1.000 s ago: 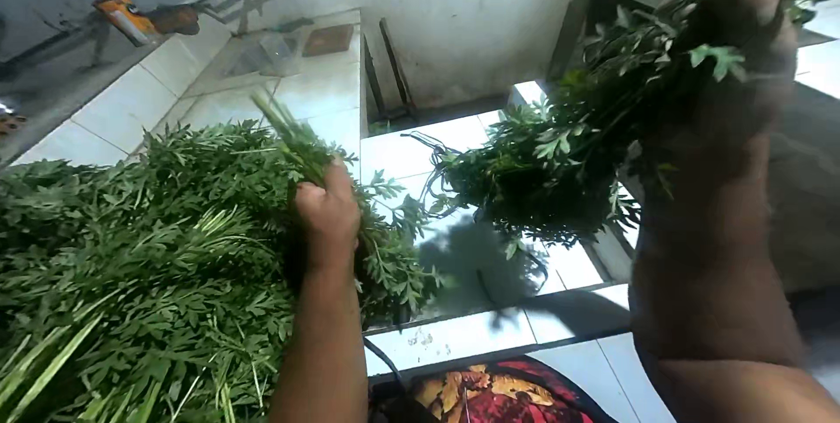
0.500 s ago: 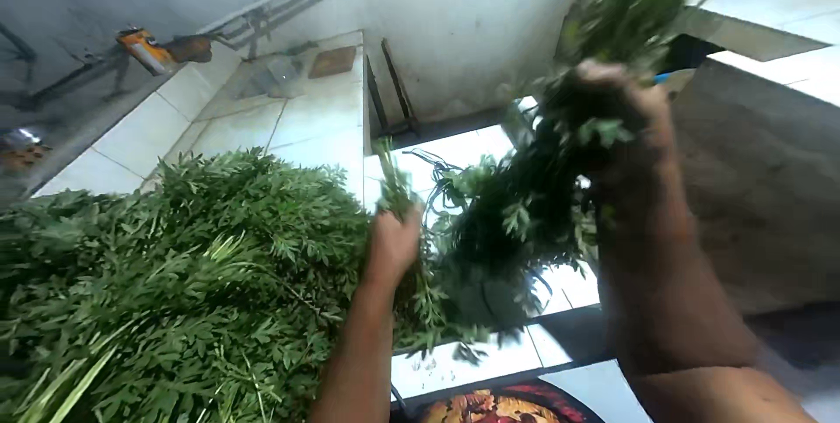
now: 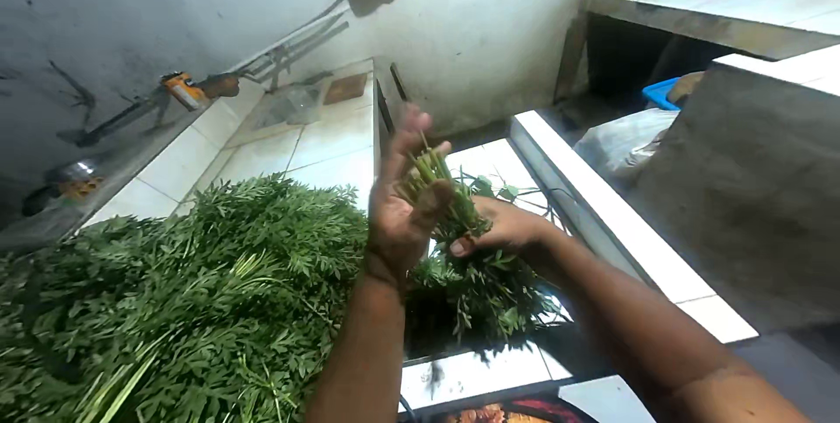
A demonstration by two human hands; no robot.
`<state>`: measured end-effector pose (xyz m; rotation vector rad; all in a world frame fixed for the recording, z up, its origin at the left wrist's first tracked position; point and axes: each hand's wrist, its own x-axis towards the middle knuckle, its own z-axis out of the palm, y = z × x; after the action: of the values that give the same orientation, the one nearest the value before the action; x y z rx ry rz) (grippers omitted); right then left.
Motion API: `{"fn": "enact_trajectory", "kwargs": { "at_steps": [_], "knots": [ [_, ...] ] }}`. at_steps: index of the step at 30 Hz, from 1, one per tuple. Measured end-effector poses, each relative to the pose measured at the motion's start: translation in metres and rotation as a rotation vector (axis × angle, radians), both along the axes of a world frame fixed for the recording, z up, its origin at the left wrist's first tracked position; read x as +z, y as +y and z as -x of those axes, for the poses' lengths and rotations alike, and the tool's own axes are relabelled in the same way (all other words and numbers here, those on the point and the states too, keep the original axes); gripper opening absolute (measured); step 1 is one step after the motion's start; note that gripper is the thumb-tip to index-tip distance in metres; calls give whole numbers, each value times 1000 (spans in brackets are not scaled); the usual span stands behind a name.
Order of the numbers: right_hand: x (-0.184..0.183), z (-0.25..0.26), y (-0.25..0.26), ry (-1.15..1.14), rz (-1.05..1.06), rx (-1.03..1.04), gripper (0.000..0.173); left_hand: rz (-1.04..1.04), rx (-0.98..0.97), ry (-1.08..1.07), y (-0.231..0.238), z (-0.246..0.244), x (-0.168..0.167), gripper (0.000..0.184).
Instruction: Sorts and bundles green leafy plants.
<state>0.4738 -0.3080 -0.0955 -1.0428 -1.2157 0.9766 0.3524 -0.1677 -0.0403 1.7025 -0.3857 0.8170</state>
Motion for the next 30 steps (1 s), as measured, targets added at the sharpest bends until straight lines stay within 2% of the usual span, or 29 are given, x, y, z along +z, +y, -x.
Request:
{"fn": "enact_trajectory", "kwargs": {
  "at_steps": [1,2,5,6,7,8,10,12,14,16,19,21,22,24,25,27,28,29,30],
  "knots": [
    [-3,-2,0,-2,25,5,39,-22,15,1,-3,-5,-3,69],
    [-5,-4,0,-6,40,6,39,-32,31,12,-4,-8,-6,64],
    [-3,-8,-2,-20,80,-22,34,55,-8,58,-3,-12,-9,80],
    [-1,-6,-3,-29,97,-35,33,98,-36,73,-4,-14,-10,78],
    [0,-4,-4,-37,109,-37,36,136,-56,73,-5,-16,-13,67],
    [1,-1,-5,-40,113,-42,44,156,-48,59,-7,-18,-15,49],
    [0,-7,-2,-96,39,41,76,180,16,36,-11,-21,-16,18],
    [4,-14,-4,-193,10,-32,77,178,126,30,-13,-21,-10,12],
    [9,-21,-14,-329,-49,-216,91,179,256,1,-11,-23,0,13],
    [15,-21,-19,-443,-136,-397,97,191,379,-60,-7,-30,10,14],
    [17,-1,-9,-607,-203,-558,98,196,486,-156,-9,-45,18,14],
    [13,14,-2,-669,-76,-624,86,186,491,-163,-20,-50,20,12],
    [12,18,1,-665,3,-659,75,179,478,-165,-26,-52,21,12],
    [11,18,3,-639,96,-683,56,139,431,-164,-32,-54,23,17],
    [11,15,0,-619,87,-682,51,109,391,-147,-33,-51,25,30],
    [11,1,-6,-552,-34,-702,42,9,309,-65,-29,-37,36,83],
    [13,-6,-13,-483,-109,-725,41,-63,312,-34,-24,-27,42,101],
    [17,-13,-22,-385,-206,-757,39,-121,336,-36,-17,-15,47,107],
    [25,-20,-30,-264,-301,-806,35,-150,359,-55,-8,-3,50,103]
  ]
}}
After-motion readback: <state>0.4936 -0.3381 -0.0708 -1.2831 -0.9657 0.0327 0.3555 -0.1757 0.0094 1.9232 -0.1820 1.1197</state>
